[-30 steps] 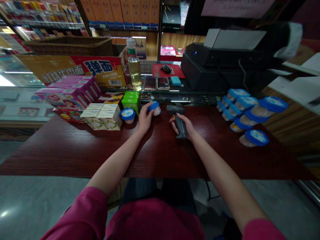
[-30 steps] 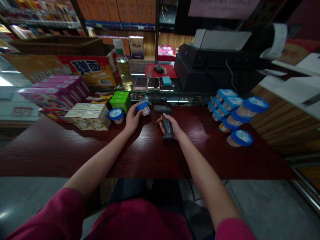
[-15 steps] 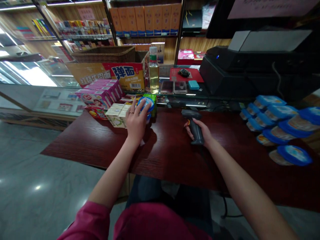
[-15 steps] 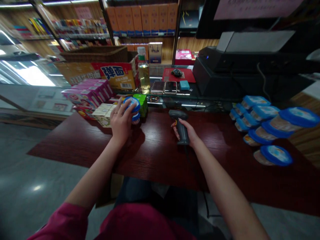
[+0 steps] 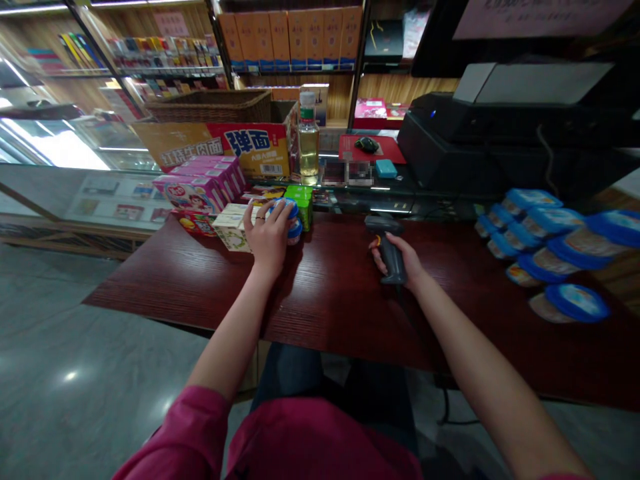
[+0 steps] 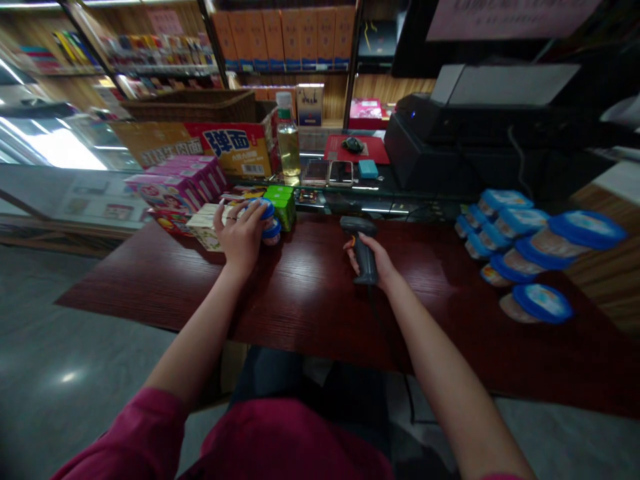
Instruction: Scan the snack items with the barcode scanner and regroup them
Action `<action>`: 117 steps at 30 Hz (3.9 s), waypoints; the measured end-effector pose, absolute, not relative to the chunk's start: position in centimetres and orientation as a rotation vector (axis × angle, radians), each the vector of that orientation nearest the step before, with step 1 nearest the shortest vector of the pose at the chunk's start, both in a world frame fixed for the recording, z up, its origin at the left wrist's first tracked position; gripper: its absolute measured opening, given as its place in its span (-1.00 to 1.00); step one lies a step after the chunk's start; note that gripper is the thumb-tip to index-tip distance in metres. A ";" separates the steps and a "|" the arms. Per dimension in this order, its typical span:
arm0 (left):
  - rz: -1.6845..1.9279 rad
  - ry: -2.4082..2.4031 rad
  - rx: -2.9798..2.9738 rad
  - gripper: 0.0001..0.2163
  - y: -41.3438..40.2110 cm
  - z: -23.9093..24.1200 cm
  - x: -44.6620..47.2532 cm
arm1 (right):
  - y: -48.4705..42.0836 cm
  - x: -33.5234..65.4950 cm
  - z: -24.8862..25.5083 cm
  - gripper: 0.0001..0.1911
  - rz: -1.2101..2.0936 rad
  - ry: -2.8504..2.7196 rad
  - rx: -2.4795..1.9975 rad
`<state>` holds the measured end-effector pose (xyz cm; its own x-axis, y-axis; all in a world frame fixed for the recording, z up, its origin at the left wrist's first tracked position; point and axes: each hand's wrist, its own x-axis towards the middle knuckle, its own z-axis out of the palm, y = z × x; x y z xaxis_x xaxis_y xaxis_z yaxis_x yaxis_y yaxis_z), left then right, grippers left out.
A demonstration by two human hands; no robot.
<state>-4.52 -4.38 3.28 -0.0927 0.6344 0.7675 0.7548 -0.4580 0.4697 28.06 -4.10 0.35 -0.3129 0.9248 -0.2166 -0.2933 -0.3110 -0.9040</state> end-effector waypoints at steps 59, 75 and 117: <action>-2.117 -1.146 -2.891 -0.65 -0.7 -2.9 20.0 | -18.5 38.9 0.5 -0.58 1.204 -0.594 -0.942; -2.010 -1.539 -2.246 -0.65 3.3 -3.0 6.1 | -4.0 23.7 -0.1 -0.55 1.635 -0.832 -1.068; -1.400 -1.376 -2.286 -0.65 -3.1 8.2 -6.7 | -4.8 25.1 -0.3 -0.60 1.553 -0.670 -0.936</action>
<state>-6.67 -3.13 8.22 0.1547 0.6306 0.7605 0.7495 -0.5764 0.3256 25.14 -4.79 -0.26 -0.0364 0.9785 -0.2028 -0.5240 -0.1915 -0.8299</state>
